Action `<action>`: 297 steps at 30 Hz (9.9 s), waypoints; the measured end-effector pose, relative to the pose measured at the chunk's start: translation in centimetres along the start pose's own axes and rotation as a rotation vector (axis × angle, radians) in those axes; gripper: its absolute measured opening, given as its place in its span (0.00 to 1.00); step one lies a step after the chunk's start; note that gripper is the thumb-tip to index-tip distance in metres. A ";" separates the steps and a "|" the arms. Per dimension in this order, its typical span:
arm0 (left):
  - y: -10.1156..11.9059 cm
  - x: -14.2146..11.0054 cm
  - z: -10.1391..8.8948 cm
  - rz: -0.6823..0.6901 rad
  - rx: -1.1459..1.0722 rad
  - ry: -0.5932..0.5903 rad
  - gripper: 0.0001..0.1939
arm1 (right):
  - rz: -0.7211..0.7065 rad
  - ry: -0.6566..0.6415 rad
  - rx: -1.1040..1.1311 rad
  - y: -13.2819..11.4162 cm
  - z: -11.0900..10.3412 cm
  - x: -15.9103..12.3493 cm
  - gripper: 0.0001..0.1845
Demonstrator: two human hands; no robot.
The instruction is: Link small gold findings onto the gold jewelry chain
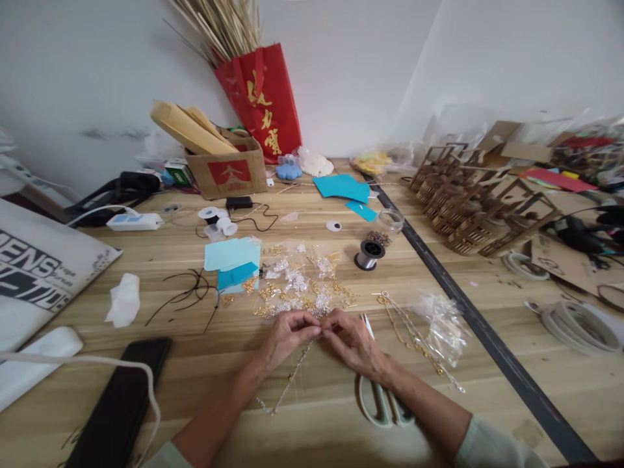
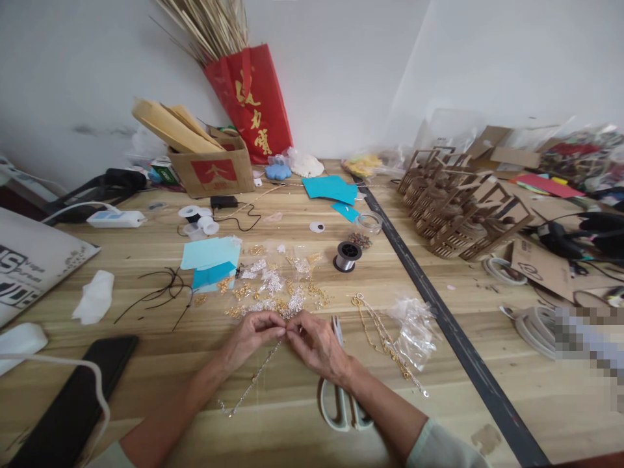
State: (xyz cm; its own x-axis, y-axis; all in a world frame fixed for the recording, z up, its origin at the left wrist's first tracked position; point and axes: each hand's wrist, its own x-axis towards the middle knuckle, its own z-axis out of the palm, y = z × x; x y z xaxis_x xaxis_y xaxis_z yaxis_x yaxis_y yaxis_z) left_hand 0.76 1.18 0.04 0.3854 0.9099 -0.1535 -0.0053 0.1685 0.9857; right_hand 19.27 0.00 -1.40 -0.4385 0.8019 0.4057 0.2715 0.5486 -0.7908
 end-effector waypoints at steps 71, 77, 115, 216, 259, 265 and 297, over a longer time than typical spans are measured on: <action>-0.4 -0.1 0.8 0.113 0.155 0.053 0.02 | 0.333 0.013 0.503 -0.2 0.1 0.5 0.14; -0.5 0.1 0.4 0.052 0.097 0.060 0.05 | 0.409 0.034 0.628 0.0 0.2 0.6 0.16; -0.3 0.3 0.1 -0.035 -0.004 0.147 0.07 | 0.422 0.003 0.239 0.1 0.3 0.2 0.10; -0.7 0.4 0.0 0.001 0.015 0.101 0.03 | 0.394 -0.098 0.196 -0.7 -0.2 0.4 0.10; -0.5 0.4 0.1 0.015 0.053 0.102 0.04 | 0.381 -0.084 0.182 -0.5 -0.1 0.4 0.12; -0.9 0.4 0.0 0.026 0.056 0.090 0.06 | 0.373 -0.071 0.165 -0.7 -0.1 0.5 0.12; -0.3 0.4 -0.1 -0.077 -0.062 0.063 0.06 | 0.354 -0.048 0.146 -0.7 -0.2 0.4 0.10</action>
State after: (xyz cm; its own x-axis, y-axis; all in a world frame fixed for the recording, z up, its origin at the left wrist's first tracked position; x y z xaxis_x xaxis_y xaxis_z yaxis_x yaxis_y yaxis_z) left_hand 0.87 1.55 -0.32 0.3284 0.9149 -0.2348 -0.0355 0.2604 0.9648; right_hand 19.02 -0.01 -0.58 -0.3798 0.9219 0.0768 0.2895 0.1973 -0.9366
